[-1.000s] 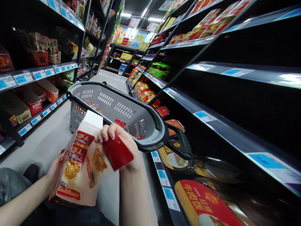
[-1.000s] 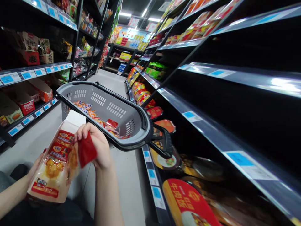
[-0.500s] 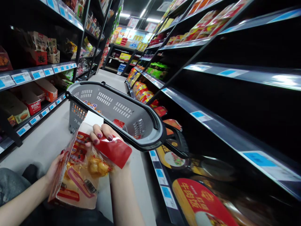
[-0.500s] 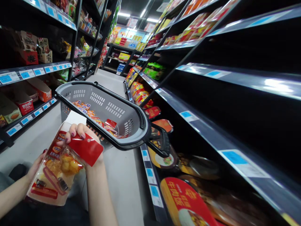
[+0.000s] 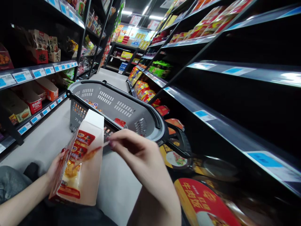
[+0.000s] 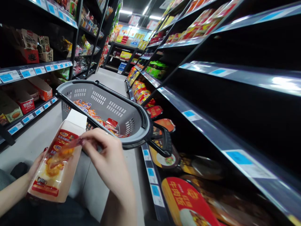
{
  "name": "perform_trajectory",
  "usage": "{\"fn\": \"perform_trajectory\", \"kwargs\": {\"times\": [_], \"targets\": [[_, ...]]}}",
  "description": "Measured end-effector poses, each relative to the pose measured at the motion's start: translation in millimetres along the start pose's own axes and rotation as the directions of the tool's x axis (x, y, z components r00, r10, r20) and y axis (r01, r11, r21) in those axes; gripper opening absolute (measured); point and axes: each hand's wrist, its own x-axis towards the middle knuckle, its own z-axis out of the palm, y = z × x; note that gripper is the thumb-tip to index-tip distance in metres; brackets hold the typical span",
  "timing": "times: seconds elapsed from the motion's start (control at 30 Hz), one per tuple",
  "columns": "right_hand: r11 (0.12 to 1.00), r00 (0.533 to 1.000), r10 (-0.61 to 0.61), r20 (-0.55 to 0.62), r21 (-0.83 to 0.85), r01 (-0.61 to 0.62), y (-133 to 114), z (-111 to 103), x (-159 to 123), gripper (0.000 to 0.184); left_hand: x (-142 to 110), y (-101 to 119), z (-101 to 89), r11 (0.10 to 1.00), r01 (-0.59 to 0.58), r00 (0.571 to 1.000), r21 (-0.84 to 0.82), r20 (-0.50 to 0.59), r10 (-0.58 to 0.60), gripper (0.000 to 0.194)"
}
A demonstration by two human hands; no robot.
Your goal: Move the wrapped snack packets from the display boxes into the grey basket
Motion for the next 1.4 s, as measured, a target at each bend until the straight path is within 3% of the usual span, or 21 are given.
{"fn": "perform_trajectory", "kwargs": {"times": [0.03, 0.07, 0.13, 0.2, 0.27, 0.43, 0.5, 0.53, 0.6, 0.63, 0.7, 0.8, 0.9, 0.97, 1.03, 1.07, 1.1, 1.13, 1.27, 1.4], "targets": [[1.0, 0.987, 0.021, -0.157, -0.012, -0.023, 2, -1, 0, 0.005, -1, 1, 2.0, 1.0, 0.005, 1.0, -0.003, -0.01, -0.005, 0.051], [0.999, 0.945, 0.034, -0.326, -0.001, -0.036, 5, -2, 1, 0.007, -3, 1, 4.0, 1.0, 0.003, 1.0, -0.013, -0.005, -0.003, 0.05], [0.998, 0.798, 0.048, -0.601, 0.061, -0.014, 14, -7, 4, 0.014, -6, 2, 7.5, 0.999, -0.003, 1.0, -0.035, 0.018, 0.003, 0.049], [0.993, 0.645, 0.061, -0.762, 0.112, 0.038, 27, -16, 9, 0.013, -8, 2, 8.5, 0.999, 0.002, 1.0, -0.039, 0.029, -0.001, 0.051], [0.986, 0.533, 0.08, -0.842, 0.146, 0.083, 41, -24, 15, 0.008, -6, 2, 5.2, 1.0, 0.007, 0.999, -0.022, 0.045, -0.006, 0.053], [0.967, 0.375, 0.106, -0.921, 0.183, 0.177, 66, -33, 24, 0.015, 8, 2, -15.8, 1.0, 0.015, 0.966, 0.004, 0.257, -0.016, 0.034], [0.999, 0.338, 0.02, -0.941, 0.031, 0.028, 68, -31, 24, 0.019, 12, 2, -22.2, 1.0, 0.026, 0.948, 0.013, 0.317, -0.029, 0.041], [0.988, 0.369, -0.03, -0.929, -0.084, -0.13, 68, -29, 24, 0.022, 13, 3, -24.0, 0.999, 0.032, 0.945, 0.022, 0.326, -0.037, 0.044], [0.822, 0.515, -0.062, -0.855, -0.336, -0.459, 69, -25, 23, 0.026, 14, 3, -24.8, 0.998, 0.041, 0.946, 0.043, 0.32, -0.053, 0.046], [0.698, 0.588, -0.034, -0.808, -0.44, -0.564, 70, -23, 22, 0.027, 13, 3, -24.3, 0.998, 0.043, 0.947, 0.048, 0.315, -0.056, 0.046], [0.512, 0.683, 0.046, -0.729, -0.57, -0.643, 73, -21, 22, 0.03, 12, 4, -22.4, 0.999, 0.031, 0.949, 0.043, 0.313, -0.043, 0.045], [0.43, 0.763, 0.138, -0.631, -0.656, -0.62, 73, -21, 21, 0.042, 9, 6, -19.1, 0.999, 0.012, 0.943, 0.037, 0.333, -0.023, 0.04], [0.447, 0.791, 0.044, -0.61, -0.696, -0.562, 57, -18, 17, 0.04, 7, 6, -17.3, 0.997, 0.005, 0.939, 0.071, 0.343, -0.029, 0.04], [0.579, 0.874, -0.008, -0.486, -0.715, -0.392, 37, -9, 13, 0.03, 7, 4, -17.5, 0.997, 0.006, 0.943, 0.078, 0.331, -0.031, 0.041], [0.759, 0.992, 0.058, -0.115, -0.64, -0.118, 18, 9, 8, 0.022, 10, 1, -19.6, 0.999, -0.012, 0.953, 0.037, 0.302, 0.001, 0.039], [0.811, 0.99, 0.105, 0.097, -0.585, -0.029, 10, 20, 6, 0.02, 12, -1, -21.5, 0.999, -0.04, 0.96, 0.002, 0.276, 0.038, 0.037], [0.823, 0.952, 0.155, 0.264, -0.568, 0.023, 5, 32, 3, 0.019, 14, -3, -23.8, 0.997, -0.072, 0.968, -0.03, 0.24, 0.077, 0.034], [0.797, 0.91, 0.205, 0.36, -0.602, 0.059, 2, 44, 2, 0.017, 17, -4, -26.3, 0.994, -0.1, 0.974, -0.052, 0.198, 0.108, 0.031], [0.58, 0.862, 0.289, 0.417, -0.792, 0.189, 11, 81, 3, 0.021, 23, -6, -33.7, 0.995, -0.092, 0.993, -0.042, 0.071, 0.095, 0.028], [0.565, 0.811, 0.335, 0.48, -0.791, 0.235, 28, 91, 10, 0.025, 17, -6, -28.9, 0.994, -0.107, 0.994, -0.026, -0.022, 0.106, 0.024]]}}
